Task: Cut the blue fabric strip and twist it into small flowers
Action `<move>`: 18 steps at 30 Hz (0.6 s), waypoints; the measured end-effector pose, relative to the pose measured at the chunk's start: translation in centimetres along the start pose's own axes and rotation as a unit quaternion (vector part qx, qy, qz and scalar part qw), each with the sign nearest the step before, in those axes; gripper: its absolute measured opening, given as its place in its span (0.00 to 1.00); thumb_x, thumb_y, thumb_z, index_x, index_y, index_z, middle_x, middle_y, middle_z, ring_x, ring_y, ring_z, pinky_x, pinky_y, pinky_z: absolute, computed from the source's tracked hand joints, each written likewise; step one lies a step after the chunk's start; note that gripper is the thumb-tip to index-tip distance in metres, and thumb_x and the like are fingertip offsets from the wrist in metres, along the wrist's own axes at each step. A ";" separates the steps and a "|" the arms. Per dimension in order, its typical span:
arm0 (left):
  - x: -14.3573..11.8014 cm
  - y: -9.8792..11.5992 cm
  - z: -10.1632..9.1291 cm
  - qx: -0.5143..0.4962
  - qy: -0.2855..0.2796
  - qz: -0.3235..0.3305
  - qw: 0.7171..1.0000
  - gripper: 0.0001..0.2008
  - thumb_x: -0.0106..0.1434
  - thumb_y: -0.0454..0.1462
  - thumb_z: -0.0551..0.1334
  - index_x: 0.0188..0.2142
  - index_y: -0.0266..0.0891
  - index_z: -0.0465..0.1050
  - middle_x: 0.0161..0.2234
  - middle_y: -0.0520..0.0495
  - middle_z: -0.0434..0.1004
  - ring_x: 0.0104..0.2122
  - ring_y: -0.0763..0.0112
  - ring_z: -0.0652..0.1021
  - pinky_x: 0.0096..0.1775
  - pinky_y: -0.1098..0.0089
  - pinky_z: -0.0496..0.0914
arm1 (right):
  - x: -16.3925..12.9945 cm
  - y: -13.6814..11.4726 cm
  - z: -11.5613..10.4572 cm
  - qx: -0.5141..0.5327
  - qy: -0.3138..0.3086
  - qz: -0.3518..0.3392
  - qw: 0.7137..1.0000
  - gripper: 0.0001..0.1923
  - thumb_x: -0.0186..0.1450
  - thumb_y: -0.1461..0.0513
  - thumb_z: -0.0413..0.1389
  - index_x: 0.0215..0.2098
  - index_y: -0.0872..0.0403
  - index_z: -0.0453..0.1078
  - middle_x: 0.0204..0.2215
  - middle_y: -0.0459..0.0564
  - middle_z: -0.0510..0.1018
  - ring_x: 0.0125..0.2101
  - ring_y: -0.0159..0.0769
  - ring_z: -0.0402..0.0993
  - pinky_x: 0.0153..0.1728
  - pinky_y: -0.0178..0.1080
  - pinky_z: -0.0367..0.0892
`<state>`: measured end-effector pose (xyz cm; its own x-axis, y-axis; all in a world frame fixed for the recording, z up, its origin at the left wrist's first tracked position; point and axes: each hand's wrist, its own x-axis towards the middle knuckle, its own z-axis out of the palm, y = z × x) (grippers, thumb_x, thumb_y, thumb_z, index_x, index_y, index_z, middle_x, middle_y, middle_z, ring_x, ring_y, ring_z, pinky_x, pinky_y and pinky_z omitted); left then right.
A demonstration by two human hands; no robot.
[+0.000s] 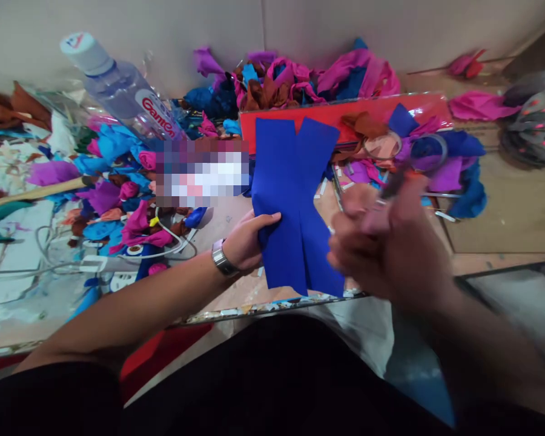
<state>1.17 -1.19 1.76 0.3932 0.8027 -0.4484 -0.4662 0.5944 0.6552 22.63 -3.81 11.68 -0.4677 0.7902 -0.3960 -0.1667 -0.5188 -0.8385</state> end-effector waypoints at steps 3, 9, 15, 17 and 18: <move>0.1 -0.2 0.0 -0.004 0.005 -0.010 1.000 0.28 0.62 0.37 0.74 0.61 0.39 0.76 0.46 0.40 0.90 0.44 0.49 0.89 0.56 0.44 0.83 | 1.8 -0.8 -1.5 0.060 0.046 -0.054 0.996 0.32 0.75 0.31 0.45 0.49 0.46 0.69 0.25 0.38 0.59 0.19 0.29 0.42 0.21 0.35 0.43; 0.1 -0.5 -0.6 -0.011 -0.044 -0.057 0.997 0.19 0.68 0.43 0.70 0.55 0.38 0.80 0.50 0.36 0.89 0.53 0.44 0.87 0.61 0.42 0.80 | 0.8 2.2 -2.9 -0.029 0.110 -0.072 0.991 0.18 0.76 0.47 0.53 0.55 0.50 0.72 0.33 0.43 0.65 0.23 0.30 0.53 0.24 0.36 0.54; -0.2 -0.6 -0.6 0.022 -0.063 -0.050 0.996 0.20 0.65 0.37 0.72 0.55 0.37 0.80 0.47 0.37 0.89 0.51 0.42 0.88 0.61 0.38 0.80 | 0.0 6.9 -7.3 -0.463 0.270 -0.223 0.815 0.24 0.72 0.48 0.61 0.60 0.51 0.72 0.56 0.59 0.79 0.52 0.53 0.78 0.56 0.53 0.72; -0.2 -0.5 -0.5 0.032 -0.045 -0.049 0.997 0.19 0.64 0.37 0.72 0.54 0.36 0.80 0.46 0.36 0.89 0.47 0.44 0.89 0.59 0.39 0.81 | 0.4 6.9 -8.6 -0.505 0.243 -0.182 0.808 0.27 0.72 0.50 0.60 0.64 0.54 0.71 0.55 0.61 0.81 0.53 0.55 0.80 0.58 0.55 0.72; -0.2 -0.5 -0.4 0.034 -0.034 -0.047 0.998 0.20 0.63 0.36 0.72 0.54 0.35 0.80 0.46 0.36 0.89 0.46 0.46 0.89 0.58 0.40 0.82 | 0.5 6.8 -9.0 -0.508 0.235 -0.164 0.813 0.28 0.73 0.50 0.59 0.66 0.55 0.70 0.53 0.61 0.83 0.52 0.55 0.81 0.57 0.55 0.73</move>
<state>1.01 -1.58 1.28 0.4868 0.7366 -0.4695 -0.3707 0.6609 0.6525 29.03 -3.99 2.42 -0.1206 0.9926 0.0113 0.6982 0.0928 -0.7098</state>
